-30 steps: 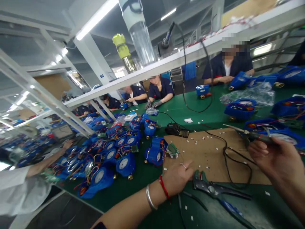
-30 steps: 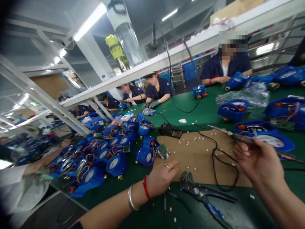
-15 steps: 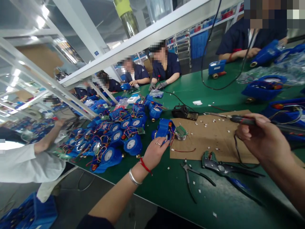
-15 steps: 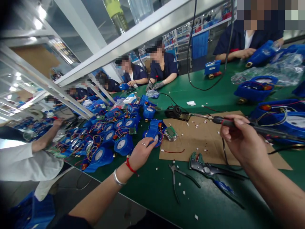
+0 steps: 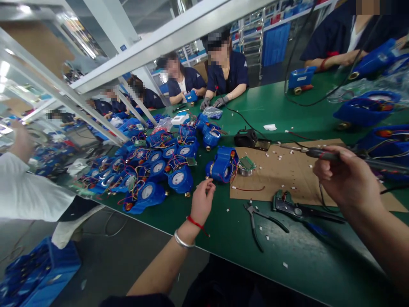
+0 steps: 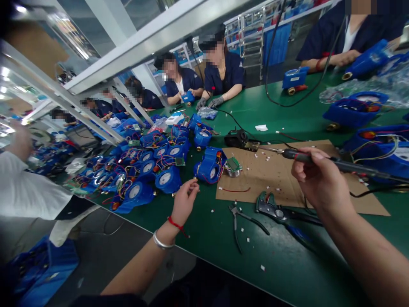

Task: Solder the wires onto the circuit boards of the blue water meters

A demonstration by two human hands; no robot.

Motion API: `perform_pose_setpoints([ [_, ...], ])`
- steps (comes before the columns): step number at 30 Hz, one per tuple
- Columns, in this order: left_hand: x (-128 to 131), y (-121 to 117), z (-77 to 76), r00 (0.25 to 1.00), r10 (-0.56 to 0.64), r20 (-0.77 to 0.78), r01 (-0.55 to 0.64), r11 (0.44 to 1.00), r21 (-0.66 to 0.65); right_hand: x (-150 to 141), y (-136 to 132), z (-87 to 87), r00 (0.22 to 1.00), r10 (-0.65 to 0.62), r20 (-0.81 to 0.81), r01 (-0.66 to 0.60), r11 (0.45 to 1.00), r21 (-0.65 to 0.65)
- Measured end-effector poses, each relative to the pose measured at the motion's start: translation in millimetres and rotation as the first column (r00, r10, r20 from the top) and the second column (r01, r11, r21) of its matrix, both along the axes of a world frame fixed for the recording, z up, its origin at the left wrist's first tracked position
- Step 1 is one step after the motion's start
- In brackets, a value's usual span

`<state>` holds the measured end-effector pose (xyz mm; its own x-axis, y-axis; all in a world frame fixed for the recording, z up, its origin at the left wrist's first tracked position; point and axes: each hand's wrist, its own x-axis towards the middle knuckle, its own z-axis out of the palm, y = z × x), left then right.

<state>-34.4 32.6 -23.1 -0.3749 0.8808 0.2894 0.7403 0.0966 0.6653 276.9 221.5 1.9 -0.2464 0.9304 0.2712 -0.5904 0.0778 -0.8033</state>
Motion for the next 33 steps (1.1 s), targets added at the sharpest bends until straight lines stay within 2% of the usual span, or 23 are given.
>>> perform_pose_setpoints([
  [2,9.4,-4.3,-15.0,0.995,-0.002,0.099,0.003,1.0,-0.007,-6.8,-2.0,1.6,1.0,0.019,-0.008,-0.019,1.0,0.004],
  [4,21.1,1.1,-24.4,0.988,0.001,0.156,-0.004,1.0,0.024,-13.8,-5.8,3.5,0.999,0.032,-0.009,-0.032,0.999,0.009],
  [7,36.1,20.7,-26.1,0.964,0.043,0.262,-0.08,0.988,0.134,-21.0,-12.3,3.6,0.999,0.053,0.011,-0.053,0.999,0.005],
  [10,41.9,38.2,-14.9,0.95,0.057,0.308,-0.127,0.968,0.214,-21.6,-14.9,0.6,0.998,0.058,0.019,-0.058,0.998,0.0],
  [12,41.1,43.7,-2.6,0.948,0.02,0.318,-0.111,0.957,0.269,-19.7,-13.2,-1.0,0.998,0.06,0.018,-0.06,0.998,0.006],
  [16,35.6,45.5,21.1,0.909,-0.174,0.38,0.034,0.937,0.348,-19.0,-5.2,-0.1,0.998,0.043,0.047,-0.044,0.999,0.018],
  [19,34.4,51.0,26.3,0.834,-0.275,0.478,0.152,0.948,0.279,-26.4,-0.4,1.0,0.997,0.023,0.069,-0.027,0.998,0.062],
  [21,36.0,59.3,22.2,0.866,-0.254,0.43,0.187,0.963,0.193,-34.5,0.4,0.2,0.996,0.025,0.081,-0.032,0.996,0.084],
  [24,41.6,75.3,8.6,0.962,-0.185,0.202,0.171,0.982,0.083,-47.2,-1.3,-2.6,0.992,0.027,0.125,-0.037,0.996,0.082],
  [26,46.8,85.5,-1.5,0.982,-0.164,0.088,0.16,0.986,0.048,-54.3,-2.9,-4.7,0.986,0.012,0.165,-0.026,0.996,0.084],
  [29,54.8,97.4,-13.1,0.994,-0.11,0.007,0.109,0.992,0.067,-61.6,-3.7,-8.3,0.978,0.008,0.21,-0.027,0.996,0.088],
  [33,62.1,107.6,-21.4,0.999,-0.026,-0.036,0.033,0.981,0.191,-65.5,-0.8,-14.8,0.958,0.022,0.286,-0.047,0.996,0.081],
])
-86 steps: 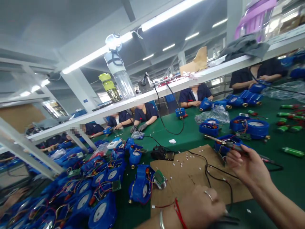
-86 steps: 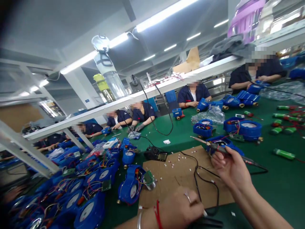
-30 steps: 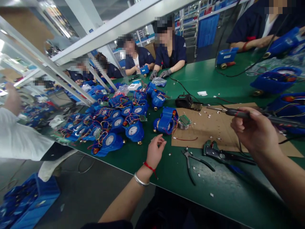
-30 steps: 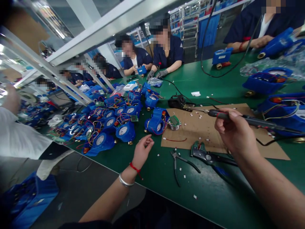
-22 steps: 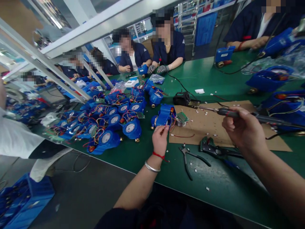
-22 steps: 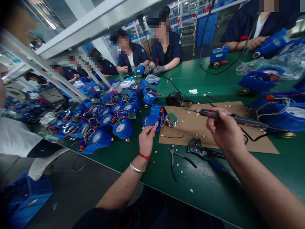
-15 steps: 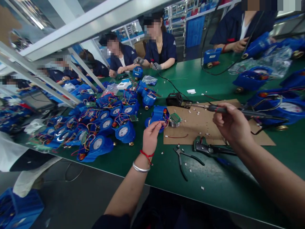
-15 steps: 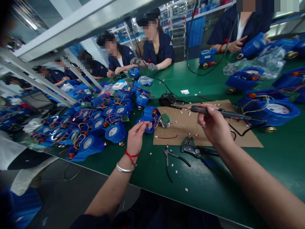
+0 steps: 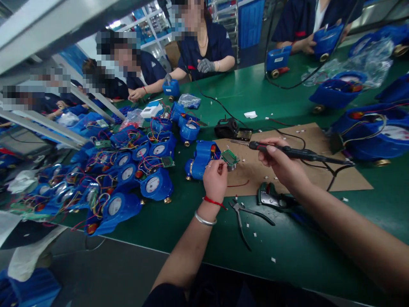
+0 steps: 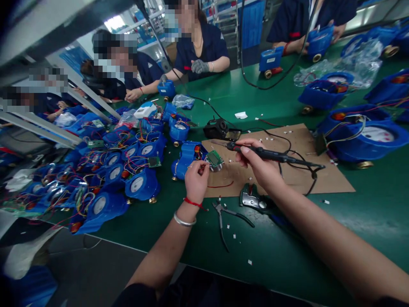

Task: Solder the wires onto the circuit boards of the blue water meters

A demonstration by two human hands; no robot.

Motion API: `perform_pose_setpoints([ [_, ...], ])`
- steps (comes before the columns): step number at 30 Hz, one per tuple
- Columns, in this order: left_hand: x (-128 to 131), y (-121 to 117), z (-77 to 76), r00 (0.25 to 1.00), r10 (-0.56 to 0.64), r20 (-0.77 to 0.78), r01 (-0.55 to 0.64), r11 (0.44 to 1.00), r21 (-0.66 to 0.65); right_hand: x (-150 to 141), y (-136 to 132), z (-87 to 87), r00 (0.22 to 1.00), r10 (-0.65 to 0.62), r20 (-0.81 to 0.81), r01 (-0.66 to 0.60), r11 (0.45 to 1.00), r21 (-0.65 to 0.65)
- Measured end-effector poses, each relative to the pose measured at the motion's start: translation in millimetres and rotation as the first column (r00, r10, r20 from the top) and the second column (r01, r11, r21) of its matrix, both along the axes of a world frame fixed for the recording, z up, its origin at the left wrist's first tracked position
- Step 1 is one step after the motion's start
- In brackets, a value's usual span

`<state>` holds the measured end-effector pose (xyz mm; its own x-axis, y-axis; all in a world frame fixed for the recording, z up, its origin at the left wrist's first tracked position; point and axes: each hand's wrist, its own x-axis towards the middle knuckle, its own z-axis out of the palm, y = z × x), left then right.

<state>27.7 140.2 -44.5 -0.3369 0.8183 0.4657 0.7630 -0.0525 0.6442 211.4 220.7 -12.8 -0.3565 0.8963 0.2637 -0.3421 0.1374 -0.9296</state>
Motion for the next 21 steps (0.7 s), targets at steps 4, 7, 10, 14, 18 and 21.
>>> perform_pose_setpoints([
  [4,3.4,3.2,-5.6,0.999,-0.016,0.043,0.013,0.997,0.074,1.2,6.4,-3.2,0.999,0.004,0.032,-0.005,1.0,0.022],
  [7,4.2,2.4,-7.6,0.998,-0.018,0.059,0.014,0.998,0.059,3.2,12.4,-2.9,1.0,0.007,0.025,-0.008,0.999,0.047],
  [10,3.2,2.6,-6.8,0.999,-0.025,0.04,0.024,1.0,0.019,4.7,16.3,-5.6,0.999,-0.021,0.025,0.02,0.999,0.046],
  [14,0.8,5.2,-4.4,0.999,-0.013,0.038,0.016,0.998,-0.056,7.4,14.8,-15.7,0.99,-0.098,0.102,0.098,0.995,0.006],
  [18,-0.8,6.0,-3.3,0.996,-0.023,0.086,0.03,0.996,-0.082,12.2,11.3,-25.9,0.976,-0.098,0.194,0.098,0.995,0.01],
  [21,-1.2,5.0,-3.2,0.993,-0.033,0.113,0.041,0.997,-0.07,16.1,9.6,-30.3,0.967,-0.113,0.227,0.106,0.994,0.04],
])
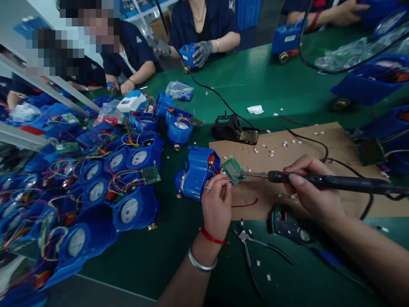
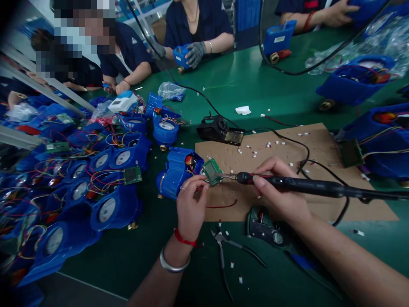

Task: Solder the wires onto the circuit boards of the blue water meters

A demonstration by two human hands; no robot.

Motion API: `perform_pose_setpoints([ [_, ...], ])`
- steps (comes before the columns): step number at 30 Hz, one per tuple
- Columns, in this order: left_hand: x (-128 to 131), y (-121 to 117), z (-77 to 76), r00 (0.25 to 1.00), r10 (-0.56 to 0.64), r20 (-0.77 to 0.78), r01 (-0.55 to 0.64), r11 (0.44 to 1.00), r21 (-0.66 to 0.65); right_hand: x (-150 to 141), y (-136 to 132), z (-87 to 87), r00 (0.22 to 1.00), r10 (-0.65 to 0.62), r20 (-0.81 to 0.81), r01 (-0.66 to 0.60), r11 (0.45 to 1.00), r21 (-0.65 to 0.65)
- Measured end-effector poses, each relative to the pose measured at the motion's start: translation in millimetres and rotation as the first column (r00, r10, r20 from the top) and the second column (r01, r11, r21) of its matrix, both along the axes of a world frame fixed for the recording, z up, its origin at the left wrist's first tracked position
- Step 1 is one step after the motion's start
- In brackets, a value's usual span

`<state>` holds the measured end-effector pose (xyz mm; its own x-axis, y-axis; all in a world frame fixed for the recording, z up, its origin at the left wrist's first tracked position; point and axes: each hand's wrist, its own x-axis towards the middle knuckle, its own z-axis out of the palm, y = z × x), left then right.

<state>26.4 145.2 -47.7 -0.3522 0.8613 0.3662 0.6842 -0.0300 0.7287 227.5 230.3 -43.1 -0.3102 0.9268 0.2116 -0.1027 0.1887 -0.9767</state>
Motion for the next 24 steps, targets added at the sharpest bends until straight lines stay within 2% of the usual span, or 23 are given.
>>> perform_pose_setpoints([
  [6,-0.9,-1.4,-0.4,1.0,-0.011,0.004,0.011,1.0,-0.005,5.8,-4.6,-5.3,0.981,0.014,0.191,-0.037,0.992,0.117],
  [12,-2.1,-1.3,-0.3,1.0,-0.021,0.015,0.021,1.0,-0.019,5.2,-8.5,-1.8,0.944,-0.005,0.33,-0.094,0.954,0.284],
  [16,-2.2,-1.5,0.8,0.999,-0.024,0.027,0.025,0.999,-0.03,3.6,-10.0,3.3,0.932,-0.017,0.361,-0.124,0.924,0.361],
  [24,-2.6,-1.6,2.1,0.999,-0.037,0.039,0.039,0.998,-0.044,-1.3,-9.5,7.9,0.93,-0.005,0.366,-0.145,0.912,0.383],
])
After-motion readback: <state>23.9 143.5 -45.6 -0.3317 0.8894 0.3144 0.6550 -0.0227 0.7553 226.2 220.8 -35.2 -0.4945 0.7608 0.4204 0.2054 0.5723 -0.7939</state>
